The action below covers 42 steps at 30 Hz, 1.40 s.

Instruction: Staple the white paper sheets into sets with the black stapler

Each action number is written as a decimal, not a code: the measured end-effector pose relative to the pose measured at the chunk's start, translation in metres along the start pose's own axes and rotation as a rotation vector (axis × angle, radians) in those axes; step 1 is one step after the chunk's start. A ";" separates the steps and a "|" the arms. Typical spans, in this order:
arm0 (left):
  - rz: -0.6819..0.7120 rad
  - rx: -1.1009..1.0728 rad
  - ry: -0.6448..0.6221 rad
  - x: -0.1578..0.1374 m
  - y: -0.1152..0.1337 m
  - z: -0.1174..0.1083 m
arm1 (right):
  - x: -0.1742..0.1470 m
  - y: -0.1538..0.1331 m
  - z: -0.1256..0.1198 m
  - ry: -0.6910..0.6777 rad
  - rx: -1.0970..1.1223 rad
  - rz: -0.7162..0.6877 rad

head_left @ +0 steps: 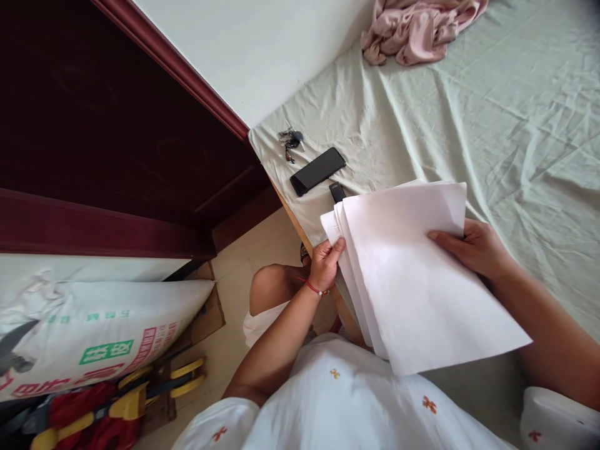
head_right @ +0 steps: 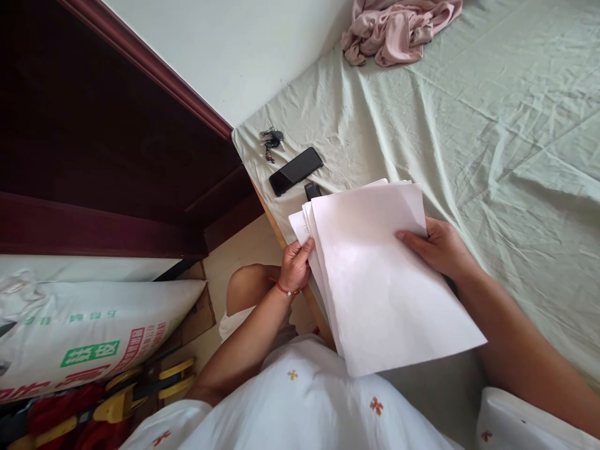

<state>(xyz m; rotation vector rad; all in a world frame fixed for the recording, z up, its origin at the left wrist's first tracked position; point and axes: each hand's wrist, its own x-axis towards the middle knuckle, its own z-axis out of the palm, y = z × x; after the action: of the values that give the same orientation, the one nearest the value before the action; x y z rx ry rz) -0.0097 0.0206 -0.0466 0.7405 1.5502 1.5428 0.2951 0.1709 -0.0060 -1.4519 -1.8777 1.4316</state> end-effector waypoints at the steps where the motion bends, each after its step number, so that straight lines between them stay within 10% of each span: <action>1: 0.009 0.006 0.011 0.000 0.000 0.000 | 0.001 0.001 0.000 0.003 -0.009 0.006; 42: 0.067 0.007 -0.025 0.002 0.003 0.004 | 0.003 0.005 -0.002 -0.061 0.078 -0.026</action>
<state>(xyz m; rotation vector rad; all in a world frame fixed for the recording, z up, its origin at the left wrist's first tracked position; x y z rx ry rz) -0.0074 0.0243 -0.0432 0.8205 1.5273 1.5720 0.2976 0.1743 -0.0107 -1.3569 -1.8477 1.5354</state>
